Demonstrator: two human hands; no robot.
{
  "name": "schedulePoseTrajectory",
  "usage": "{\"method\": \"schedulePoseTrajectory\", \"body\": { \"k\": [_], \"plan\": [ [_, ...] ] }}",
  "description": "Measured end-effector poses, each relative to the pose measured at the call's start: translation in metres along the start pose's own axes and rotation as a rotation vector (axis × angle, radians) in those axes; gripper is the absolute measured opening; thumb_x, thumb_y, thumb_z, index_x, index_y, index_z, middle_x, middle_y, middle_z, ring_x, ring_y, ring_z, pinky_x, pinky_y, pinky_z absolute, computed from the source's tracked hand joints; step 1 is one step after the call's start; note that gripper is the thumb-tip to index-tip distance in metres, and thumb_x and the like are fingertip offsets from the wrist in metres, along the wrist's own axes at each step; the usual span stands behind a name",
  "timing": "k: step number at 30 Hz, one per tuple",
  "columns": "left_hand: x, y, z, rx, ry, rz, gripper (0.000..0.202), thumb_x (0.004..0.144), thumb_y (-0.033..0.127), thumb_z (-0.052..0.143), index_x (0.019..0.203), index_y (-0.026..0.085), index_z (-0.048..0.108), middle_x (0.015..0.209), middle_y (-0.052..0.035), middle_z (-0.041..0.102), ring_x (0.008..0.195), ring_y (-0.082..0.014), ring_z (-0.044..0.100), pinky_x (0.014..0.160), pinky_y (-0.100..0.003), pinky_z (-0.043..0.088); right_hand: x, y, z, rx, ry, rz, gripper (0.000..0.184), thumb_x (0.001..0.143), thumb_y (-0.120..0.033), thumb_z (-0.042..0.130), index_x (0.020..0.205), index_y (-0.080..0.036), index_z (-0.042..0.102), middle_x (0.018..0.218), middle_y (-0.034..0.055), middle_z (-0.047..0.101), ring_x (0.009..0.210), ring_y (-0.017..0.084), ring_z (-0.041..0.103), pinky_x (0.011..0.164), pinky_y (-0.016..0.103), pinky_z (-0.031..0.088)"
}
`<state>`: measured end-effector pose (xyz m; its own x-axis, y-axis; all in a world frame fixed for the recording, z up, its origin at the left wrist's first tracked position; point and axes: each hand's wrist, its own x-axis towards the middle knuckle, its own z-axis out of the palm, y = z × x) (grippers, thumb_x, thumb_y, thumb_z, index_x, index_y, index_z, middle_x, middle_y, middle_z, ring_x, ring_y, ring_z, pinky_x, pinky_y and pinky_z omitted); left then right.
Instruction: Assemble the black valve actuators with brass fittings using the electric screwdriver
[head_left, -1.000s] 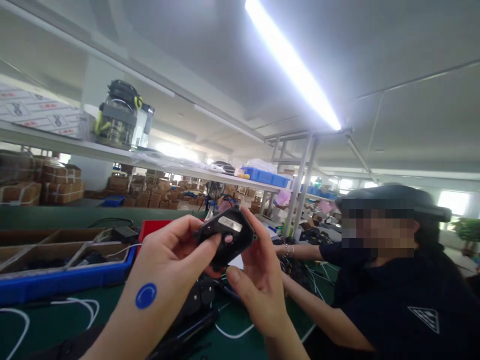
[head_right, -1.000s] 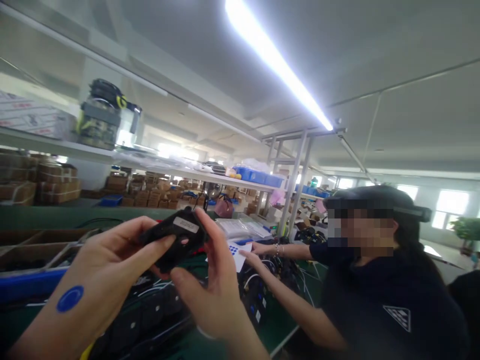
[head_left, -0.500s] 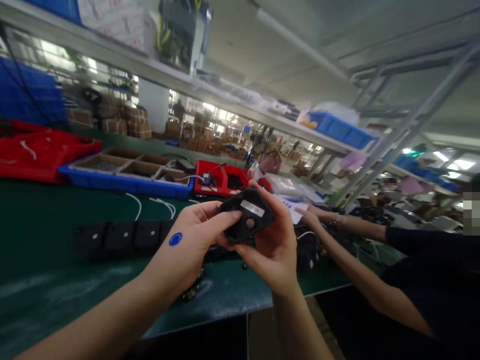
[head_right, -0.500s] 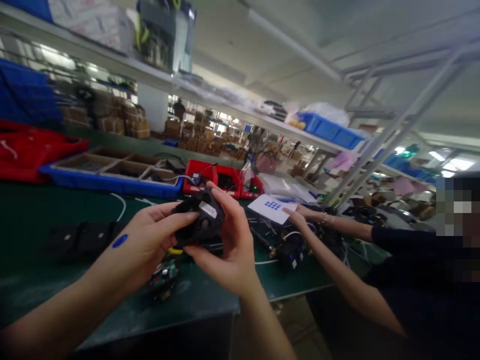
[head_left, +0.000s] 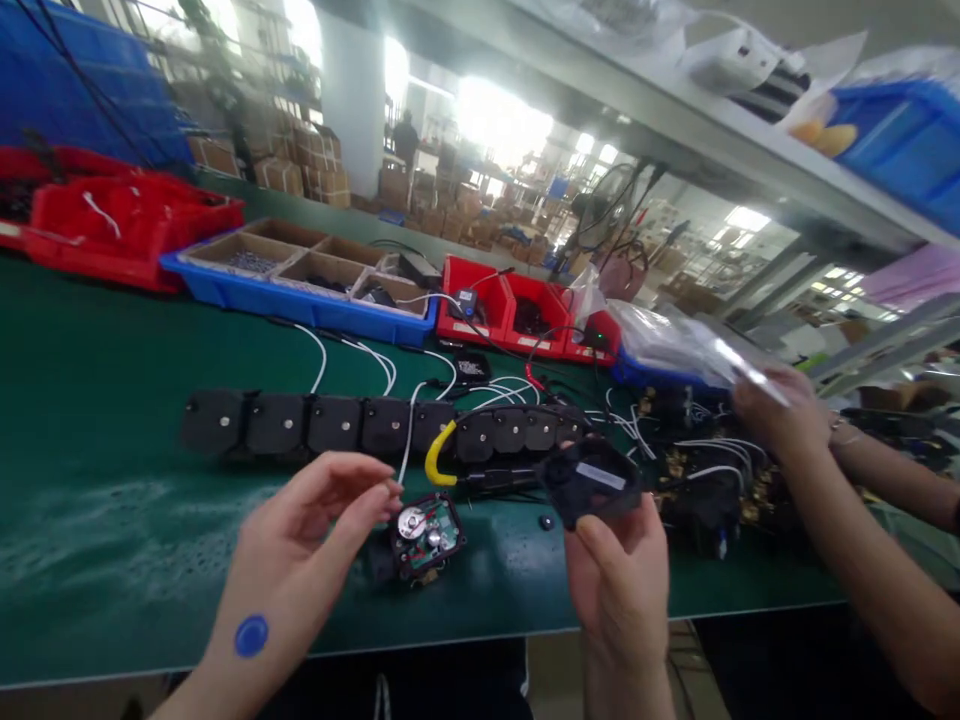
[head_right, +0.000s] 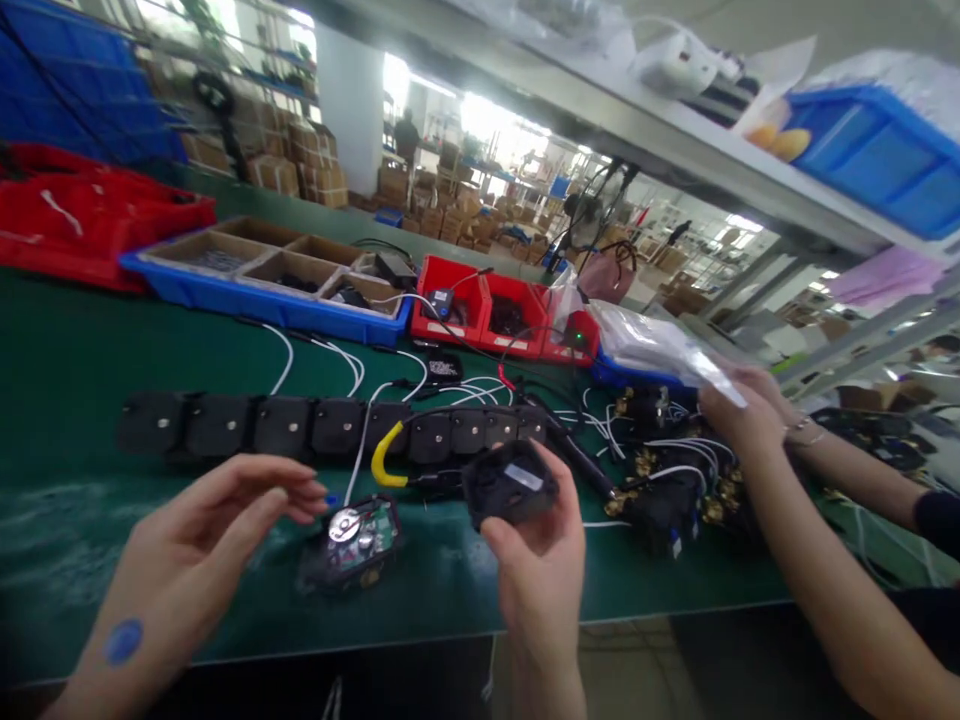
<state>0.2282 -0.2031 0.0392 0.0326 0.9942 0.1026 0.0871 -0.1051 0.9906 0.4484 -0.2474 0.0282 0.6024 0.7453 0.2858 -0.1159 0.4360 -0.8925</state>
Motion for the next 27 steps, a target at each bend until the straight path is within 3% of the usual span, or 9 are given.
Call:
{"method": "schedulePoseTrajectory", "body": {
  "k": [2,4,7,9,12,16,21,24,27],
  "plan": [
    [-0.014,-0.023,-0.001,0.147,0.072,0.091,0.031,0.085,0.055,0.073,0.100,0.027,0.071,0.100,-0.0003,0.075,0.097,-0.0230,0.071,0.090,-0.033,0.057,-0.005,0.008,-0.013,-0.021,0.060,0.069,0.057,0.064,-0.033,0.095,0.116,-0.025,0.073,0.111,0.0085,0.076,0.097,0.023,0.073,0.081,0.033,0.061],
    [-0.025,-0.043,0.004,0.265,0.074,0.168,0.038,0.082,0.053,0.077,0.110,0.029,0.068,0.115,-0.0009,0.071,0.110,-0.0259,0.068,0.098,-0.038,0.054,-0.012,0.018,-0.018,-0.027,0.068,0.131,0.055,0.069,-0.032,0.092,0.120,-0.027,0.072,0.118,0.0083,0.075,0.100,0.023,0.074,0.083,0.035,0.063],
    [-0.033,-0.062,0.012,0.341,0.005,0.190,0.049,0.078,0.046,0.082,0.122,0.032,0.064,0.124,-0.0012,0.068,0.114,-0.0264,0.067,0.099,-0.039,0.055,-0.024,0.030,-0.011,-0.050,-0.019,0.174,0.055,0.077,-0.032,0.087,0.129,-0.029,0.068,0.123,0.0088,0.073,0.100,0.025,0.075,0.084,0.038,0.065],
    [-0.033,-0.067,0.014,0.335,-0.047,0.156,0.047,0.077,0.040,0.082,0.120,0.032,0.066,0.121,-0.0007,0.071,0.112,-0.0260,0.069,0.099,-0.037,0.056,-0.028,0.034,-0.004,-0.101,-0.095,0.150,0.059,0.075,-0.028,0.089,0.130,-0.028,0.067,0.121,0.0081,0.073,0.102,0.023,0.075,0.086,0.033,0.065],
    [-0.028,-0.067,0.010,0.239,-0.128,0.082,0.040,0.073,0.035,0.082,0.111,0.031,0.072,0.113,-0.0017,0.076,0.107,-0.0273,0.072,0.099,-0.039,0.057,-0.028,0.033,0.003,-0.241,-0.215,0.068,0.056,0.072,-0.017,0.088,0.124,-0.029,0.070,0.121,0.0048,0.072,0.111,0.019,0.072,0.094,0.025,0.061],
    [-0.018,-0.056,0.005,0.084,-0.237,-0.066,0.043,0.063,0.030,0.083,0.106,0.031,0.079,0.110,-0.0035,0.080,0.105,-0.0291,0.074,0.096,-0.037,0.059,-0.023,0.024,0.005,-0.450,-0.392,-0.106,0.054,0.076,-0.010,0.078,0.126,-0.028,0.070,0.124,0.0065,0.069,0.116,0.021,0.068,0.100,0.031,0.059],
    [-0.014,-0.040,0.007,0.078,-0.258,-0.166,0.044,0.056,0.025,0.084,0.100,0.034,0.082,0.103,-0.0012,0.082,0.098,-0.0278,0.075,0.089,-0.033,0.061,-0.018,0.019,0.005,-0.416,-0.525,-0.183,0.053,0.081,-0.025,0.083,0.131,-0.031,0.066,0.121,0.0066,0.070,0.112,0.023,0.069,0.095,0.032,0.060],
    [-0.015,-0.043,0.007,0.103,-0.267,-0.180,0.050,0.056,0.024,0.083,0.105,0.032,0.082,0.104,-0.0024,0.083,0.098,-0.0289,0.076,0.090,-0.034,0.061,-0.018,0.018,0.009,-0.372,-0.569,-0.165,0.054,0.084,-0.036,0.084,0.133,-0.031,0.063,0.121,0.0061,0.071,0.111,0.022,0.069,0.097,0.032,0.058],
    [-0.018,-0.052,0.006,0.116,-0.261,-0.151,0.052,0.056,0.023,0.081,0.108,0.031,0.081,0.105,-0.0023,0.083,0.095,-0.0287,0.078,0.088,-0.034,0.062,-0.017,0.015,0.016,-0.408,-0.655,-0.230,0.054,0.085,-0.035,0.082,0.134,-0.033,0.060,0.117,0.0034,0.073,0.106,0.020,0.071,0.094,0.030,0.059]
  ]
}}
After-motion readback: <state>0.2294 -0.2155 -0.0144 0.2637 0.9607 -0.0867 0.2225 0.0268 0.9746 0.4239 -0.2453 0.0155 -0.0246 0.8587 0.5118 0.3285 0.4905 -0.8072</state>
